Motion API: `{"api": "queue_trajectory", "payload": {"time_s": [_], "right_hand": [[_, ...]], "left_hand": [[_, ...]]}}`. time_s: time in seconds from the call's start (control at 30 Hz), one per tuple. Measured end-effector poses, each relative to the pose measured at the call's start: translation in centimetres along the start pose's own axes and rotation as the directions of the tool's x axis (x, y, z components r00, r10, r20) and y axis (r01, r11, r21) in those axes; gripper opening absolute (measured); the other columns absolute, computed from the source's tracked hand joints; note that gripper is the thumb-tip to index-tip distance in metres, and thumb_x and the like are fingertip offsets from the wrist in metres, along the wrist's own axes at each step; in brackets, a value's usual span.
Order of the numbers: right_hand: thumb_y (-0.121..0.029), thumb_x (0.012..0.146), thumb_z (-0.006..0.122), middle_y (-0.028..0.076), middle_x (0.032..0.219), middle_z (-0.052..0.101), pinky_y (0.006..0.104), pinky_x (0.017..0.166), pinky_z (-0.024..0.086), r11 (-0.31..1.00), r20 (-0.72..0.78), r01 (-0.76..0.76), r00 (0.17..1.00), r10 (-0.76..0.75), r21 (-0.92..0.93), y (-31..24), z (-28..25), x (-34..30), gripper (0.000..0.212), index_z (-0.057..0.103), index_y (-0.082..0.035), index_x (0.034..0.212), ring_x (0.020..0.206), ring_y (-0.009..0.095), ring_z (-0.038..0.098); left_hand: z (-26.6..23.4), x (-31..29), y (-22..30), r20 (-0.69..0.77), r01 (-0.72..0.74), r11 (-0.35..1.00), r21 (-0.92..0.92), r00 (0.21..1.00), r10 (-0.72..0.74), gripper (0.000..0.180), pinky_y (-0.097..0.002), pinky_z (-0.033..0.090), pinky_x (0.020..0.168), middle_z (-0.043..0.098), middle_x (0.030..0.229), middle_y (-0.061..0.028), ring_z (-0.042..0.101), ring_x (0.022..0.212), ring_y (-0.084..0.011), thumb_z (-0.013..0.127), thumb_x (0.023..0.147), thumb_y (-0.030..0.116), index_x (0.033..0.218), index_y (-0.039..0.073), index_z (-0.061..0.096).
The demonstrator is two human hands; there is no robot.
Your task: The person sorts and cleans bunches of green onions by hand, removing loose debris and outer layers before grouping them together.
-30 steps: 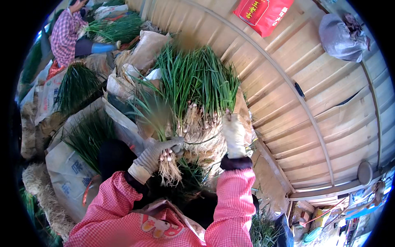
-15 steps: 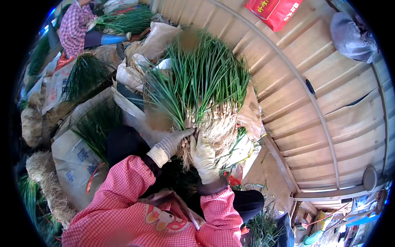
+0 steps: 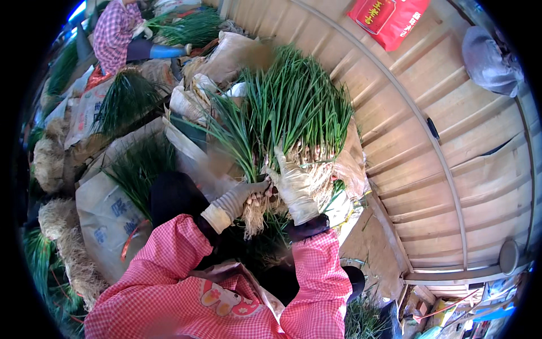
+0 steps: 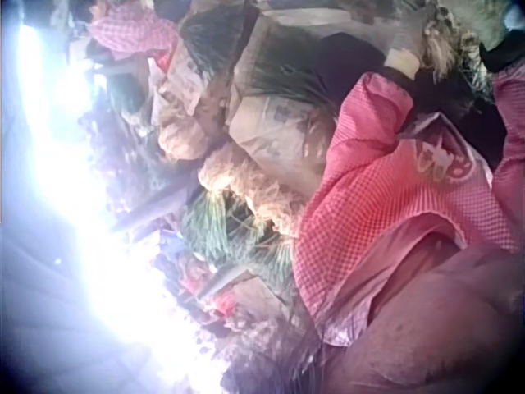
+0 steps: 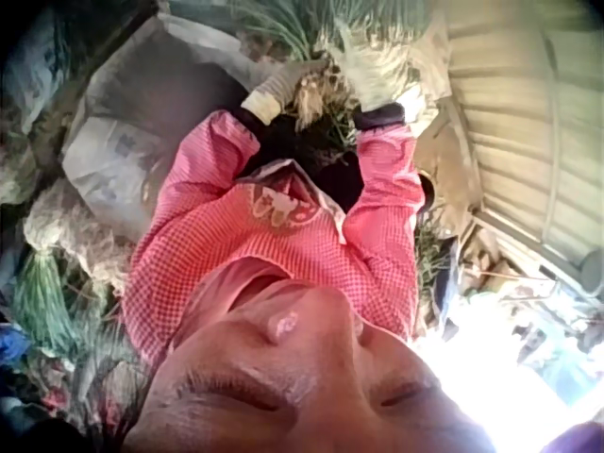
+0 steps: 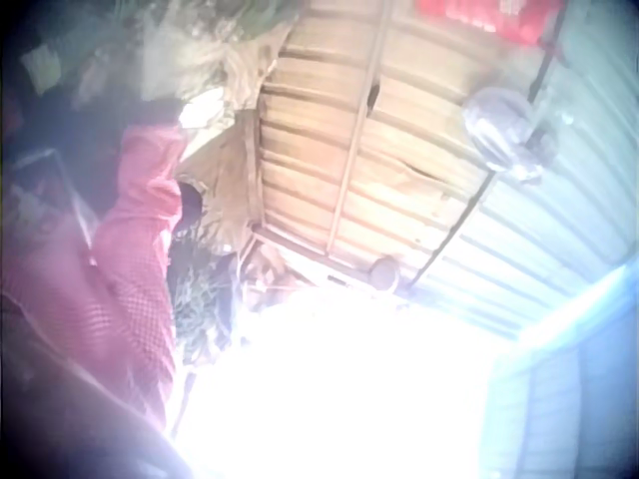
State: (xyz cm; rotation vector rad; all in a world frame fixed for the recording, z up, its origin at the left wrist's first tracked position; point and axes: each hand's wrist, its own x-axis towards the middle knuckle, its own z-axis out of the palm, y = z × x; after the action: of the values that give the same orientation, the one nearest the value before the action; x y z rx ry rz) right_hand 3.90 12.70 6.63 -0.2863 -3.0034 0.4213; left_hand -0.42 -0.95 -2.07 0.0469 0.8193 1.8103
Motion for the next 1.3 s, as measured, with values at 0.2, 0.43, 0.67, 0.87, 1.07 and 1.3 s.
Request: {"api": "queue_trajectory", "payload": {"time_s": [0.2, 0.43, 0.67, 0.87, 1.07, 1.3], "right_hand": [[-0.032, 0.089, 0.052, 0.004, 0.065, 0.052, 0.0245, 0.047, 0.042, 0.948, 0.009, -0.173, 0.984, 0.177, 0.266, -0.2, 1.5, -1.0, 0.023, 0.055, -0.009, 0.09, 0.051, 0.011, 0.047], [-0.021, 0.088, 0.057, -0.002, 0.073, 0.049, 0.0178, 0.05, 0.037, -0.054, -0.009, 0.029, 0.938, 0.347, 0.998, 8.8, -2.8, -2.8, 0.014, 0.059, -0.011, 0.098, 0.054, 0.007, 0.037], [-0.027, 0.091, 0.051, 0.003, 0.074, 0.061, 0.027, 0.053, 0.047, 0.966, -0.064, -0.159, 0.982, 0.176, 0.206, -1.8, -1.9, -0.9, 0.023, 0.055, -0.01, 0.106, 0.067, 0.015, 0.059], [-0.024, 0.091, 0.052, -0.005, 0.063, 0.049, 0.0197, 0.043, 0.039, -0.146, 0.147, -0.102, 0.929, 0.34, 0.984, 0.5, 0.7, -1.7, 0.016, 0.053, -0.008, 0.093, 0.049, 0.004, 0.041], [-0.018, 0.085, 0.057, 0.001, 0.066, 0.051, 0.0257, 0.052, 0.047, 0.564, 0.114, -0.364, 0.896, 0.429, 0.742, 8.4, 2.3, -7.4, 0.015, 0.056, -0.007, 0.095, 0.052, 0.01, 0.046], [-0.022, 0.087, 0.056, 0.002, 0.063, 0.054, 0.0207, 0.036, 0.04, 0.989, -0.397, 0.045, 0.918, 0.014, 0.139, -0.4, 0.0, -4.9, 0.032, 0.051, -0.007, 0.115, 0.045, 0.01, 0.051]], "left_hand": [[-1.9, 0.2, -1.2, -0.128, 0.016, 0.941, 0.339, 0.991, 0.029, 0.016, -0.0249, 0.044, 0.048, 0.061, 0.068, -0.0009, 0.053, 0.053, -0.0083, 0.066, 0.08, 0.02, 0.082, 0.004, 0.065], [1.8, -1.8, 1.3, -0.187, -0.112, 0.842, 0.528, 0.951, 0.244, 0.02, -0.0233, 0.036, 0.043, 0.06, 0.062, 0.0011, 0.048, 0.047, -0.0074, 0.071, 0.073, 0.026, 0.076, 0.007, 0.067], [1.1, -1.7, 0.5, -0.181, -0.132, 0.836, 0.533, 0.947, 0.265, 0.024, -0.0234, 0.036, 0.043, 0.058, 0.06, 0.0016, 0.048, 0.048, -0.0083, 0.07, 0.073, 0.031, 0.067, 0.009, 0.065], [-0.1, -2.3, 2.2, -0.266, 0.035, 0.815, 0.579, 0.953, 0.148, 0.019, -0.0251, 0.041, 0.049, 0.061, 0.064, -0.002, 0.053, 0.053, -0.0107, 0.071, 0.075, 0.024, 0.077, 0.005, 0.066], [-0.8, -2.9, 2.3, -0.106, -0.163, 0.949, 0.27, 0.975, 0.198, 0.023, -0.0246, 0.048, 0.057, 0.065, 0.072, -0.0039, 0.059, 0.063, -0.0118, 0.076, 0.071, 0.017, 0.085, 0.001, 0.066], [2.2, -4.2, 2.7, -0.212, -0.028, 0.816, 0.577, 0.96, 0.183, 0.02, -0.0218, 0.043, 0.056, 0.064, 0.073, -0.0001, 0.054, 0.06, -0.0066, 0.069, 0.078, 0.024, 0.082, 0.004, 0.068]]}}
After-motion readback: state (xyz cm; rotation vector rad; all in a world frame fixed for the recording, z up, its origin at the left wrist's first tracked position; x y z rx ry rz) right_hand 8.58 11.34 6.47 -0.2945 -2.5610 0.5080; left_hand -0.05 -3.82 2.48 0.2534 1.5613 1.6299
